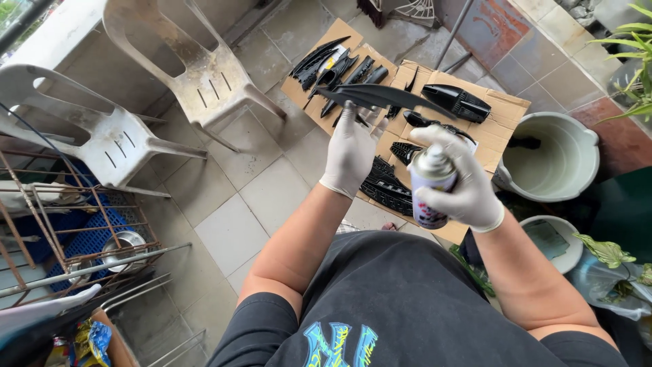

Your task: The person spray paints several black plastic parts using a spray can. They pick up each part, spray it on multiple sides, and place it back on a cardboard sheet. The parts include various shapes and sizes, and the person handles them one at a time.

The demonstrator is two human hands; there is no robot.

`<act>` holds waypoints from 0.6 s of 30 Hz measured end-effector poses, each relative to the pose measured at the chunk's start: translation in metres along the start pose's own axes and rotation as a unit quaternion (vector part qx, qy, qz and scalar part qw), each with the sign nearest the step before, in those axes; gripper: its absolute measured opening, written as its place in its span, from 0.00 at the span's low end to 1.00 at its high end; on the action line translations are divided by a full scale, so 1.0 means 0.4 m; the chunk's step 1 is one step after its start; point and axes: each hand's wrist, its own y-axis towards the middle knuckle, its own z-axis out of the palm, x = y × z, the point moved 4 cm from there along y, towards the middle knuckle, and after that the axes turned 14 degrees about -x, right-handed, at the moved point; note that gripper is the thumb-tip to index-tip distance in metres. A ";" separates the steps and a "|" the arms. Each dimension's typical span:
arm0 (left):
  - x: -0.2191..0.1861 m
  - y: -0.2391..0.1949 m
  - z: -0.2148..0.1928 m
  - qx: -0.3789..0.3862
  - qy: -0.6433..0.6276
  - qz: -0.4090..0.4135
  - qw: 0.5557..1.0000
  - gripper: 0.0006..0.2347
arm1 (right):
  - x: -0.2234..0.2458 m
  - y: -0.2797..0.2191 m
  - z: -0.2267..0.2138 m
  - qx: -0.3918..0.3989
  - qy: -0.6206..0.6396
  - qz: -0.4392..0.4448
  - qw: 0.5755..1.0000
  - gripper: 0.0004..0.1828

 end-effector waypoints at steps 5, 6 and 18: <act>-0.048 -0.076 0.062 0.039 -0.053 -0.043 0.997 0.18 | 0.010 -0.027 0.089 0.102 -0.036 -0.024 0.994 0.43; -0.049 -0.093 0.073 0.044 -0.051 -0.048 0.997 0.18 | 0.019 -0.013 0.093 0.095 -0.038 -0.025 0.994 0.43; -0.073 -0.197 0.108 0.104 -0.076 -0.127 0.983 0.22 | 0.028 0.029 0.118 0.180 -0.047 -0.024 0.982 0.58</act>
